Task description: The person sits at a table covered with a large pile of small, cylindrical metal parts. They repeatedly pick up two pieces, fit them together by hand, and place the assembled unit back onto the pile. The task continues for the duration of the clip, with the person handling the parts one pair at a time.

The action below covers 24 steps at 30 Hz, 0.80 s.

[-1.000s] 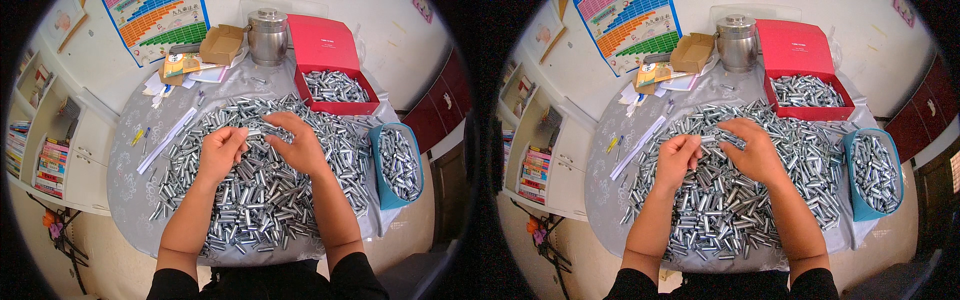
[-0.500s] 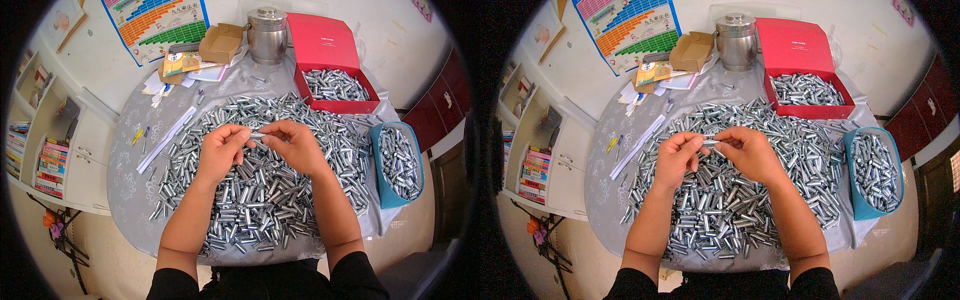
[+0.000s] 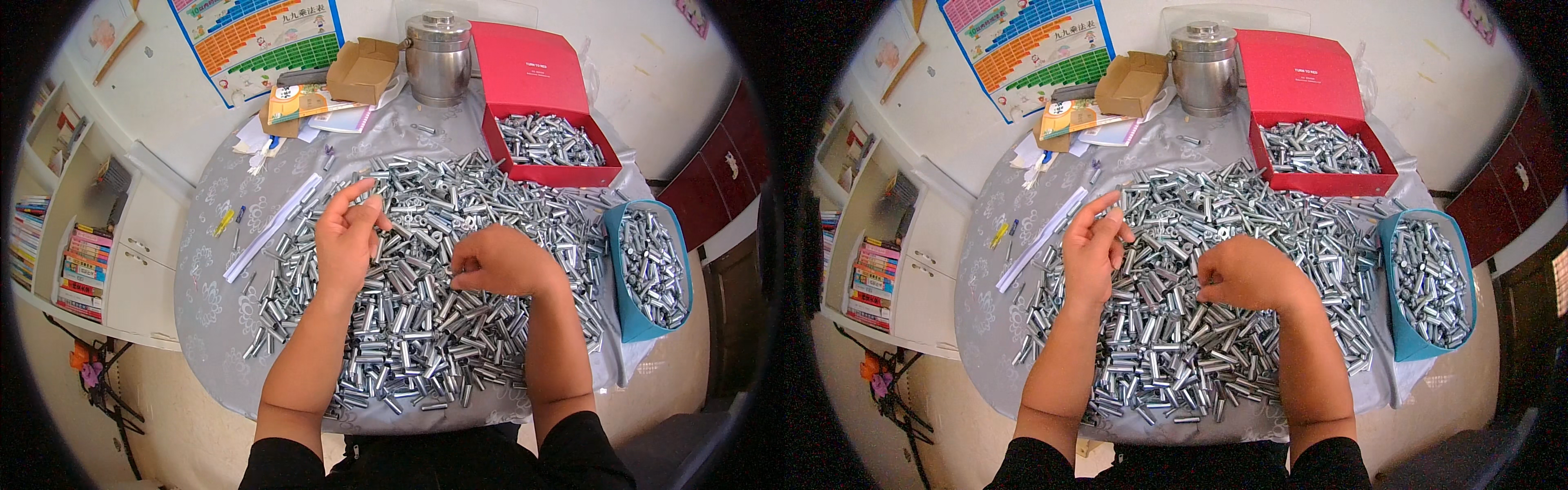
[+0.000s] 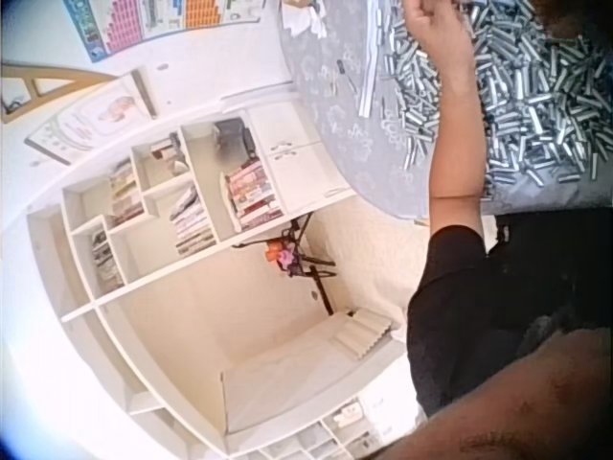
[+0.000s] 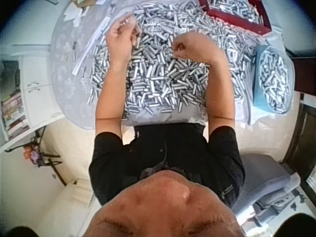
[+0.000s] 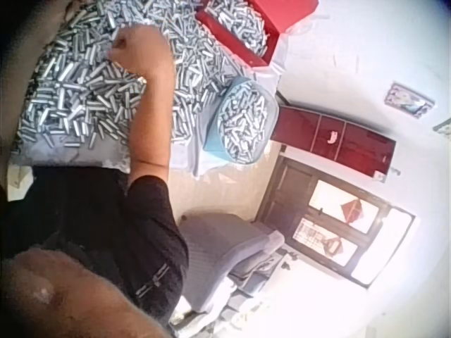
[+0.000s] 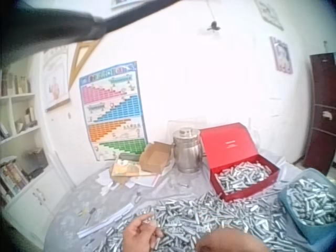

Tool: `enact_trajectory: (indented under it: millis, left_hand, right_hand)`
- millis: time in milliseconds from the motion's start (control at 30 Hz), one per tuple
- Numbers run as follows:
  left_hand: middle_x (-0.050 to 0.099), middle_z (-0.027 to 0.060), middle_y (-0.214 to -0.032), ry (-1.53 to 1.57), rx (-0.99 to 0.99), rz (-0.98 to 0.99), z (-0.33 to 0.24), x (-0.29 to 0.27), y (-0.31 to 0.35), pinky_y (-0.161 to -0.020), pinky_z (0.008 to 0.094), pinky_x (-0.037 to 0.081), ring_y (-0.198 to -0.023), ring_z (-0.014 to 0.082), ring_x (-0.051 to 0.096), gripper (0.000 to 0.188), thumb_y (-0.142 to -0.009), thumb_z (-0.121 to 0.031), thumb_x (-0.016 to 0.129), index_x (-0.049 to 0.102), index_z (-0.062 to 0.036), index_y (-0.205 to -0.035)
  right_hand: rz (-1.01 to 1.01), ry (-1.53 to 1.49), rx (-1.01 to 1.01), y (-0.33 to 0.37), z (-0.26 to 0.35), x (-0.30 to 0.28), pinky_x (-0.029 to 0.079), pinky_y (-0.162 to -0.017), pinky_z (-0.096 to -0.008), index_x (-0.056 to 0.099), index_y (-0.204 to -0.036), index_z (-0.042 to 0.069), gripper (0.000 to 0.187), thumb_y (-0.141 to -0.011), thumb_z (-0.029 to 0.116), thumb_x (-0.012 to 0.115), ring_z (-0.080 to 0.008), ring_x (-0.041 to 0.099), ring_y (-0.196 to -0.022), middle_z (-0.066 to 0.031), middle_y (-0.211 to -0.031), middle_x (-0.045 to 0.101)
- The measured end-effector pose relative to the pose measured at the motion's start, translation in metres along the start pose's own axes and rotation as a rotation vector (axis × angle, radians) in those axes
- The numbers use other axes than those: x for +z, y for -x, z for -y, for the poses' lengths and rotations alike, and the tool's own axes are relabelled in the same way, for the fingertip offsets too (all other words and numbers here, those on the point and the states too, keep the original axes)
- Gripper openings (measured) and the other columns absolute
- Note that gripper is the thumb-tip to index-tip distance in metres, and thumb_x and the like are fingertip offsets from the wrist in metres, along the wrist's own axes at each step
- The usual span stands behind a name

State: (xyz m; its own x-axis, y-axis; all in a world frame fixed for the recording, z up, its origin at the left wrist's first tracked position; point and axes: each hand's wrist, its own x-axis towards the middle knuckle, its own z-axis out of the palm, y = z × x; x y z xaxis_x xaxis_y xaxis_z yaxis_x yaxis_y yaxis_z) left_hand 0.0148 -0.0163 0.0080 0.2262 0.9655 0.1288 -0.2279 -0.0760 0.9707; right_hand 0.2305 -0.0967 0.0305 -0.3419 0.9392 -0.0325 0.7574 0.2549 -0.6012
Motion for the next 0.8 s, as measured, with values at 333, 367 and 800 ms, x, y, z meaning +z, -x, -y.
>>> enact_trajectory:
  millis: [333, 367, 800]
  left_hand:
    - [0.062, 0.004, -0.071, 0.014, 0.018, 0.004, 0.001, 0.0, 0.0, -0.04, 0.0159, 0.029, -0.045, 0.0009, 0.039, 0.026, -0.093, -0.012, 0.059, 0.062, -0.0013, -0.116]
    - [0.062, 0.0039, -0.071, 0.018, 0.013, 0.006, 0.001, 0.0, 0.0, -0.04, 0.0159, 0.029, -0.045, 0.001, 0.039, 0.026, -0.093, -0.012, 0.059, 0.062, -0.0011, -0.116]
    - [0.065, 0.0018, -0.077, -0.086, 0.005, 0.129, 0.001, 0.001, 0.003, -0.046, 0.0164, 0.035, -0.052, 0.0024, 0.044, 0.023, -0.092, -0.014, 0.063, 0.067, -0.0018, -0.11]
  right_hand:
    - [0.068, 0.226, 0.024, 0.001, 0.007, 0.015, 0.051, -0.068, -0.0399, 0.07, -0.083, 0.009, 0.021, -0.073, 0.028, 0.072, -0.0285, 0.067, -0.076, -0.0089, -0.076, 0.068]
    - [0.076, 0.254, 0.035, 0.001, 0.009, 0.016, 0.051, -0.068, -0.0403, 0.07, -0.084, 0.009, 0.021, -0.074, 0.027, 0.071, -0.0285, 0.067, -0.077, -0.0091, -0.076, 0.068]
    - [-0.367, -0.679, 0.039, -0.013, 0.003, 0.014, 0.051, -0.057, -0.0249, 0.06, -0.087, -0.003, 0.011, -0.083, 0.004, 0.068, -0.0102, 0.064, -0.067, -0.0057, -0.071, 0.066]
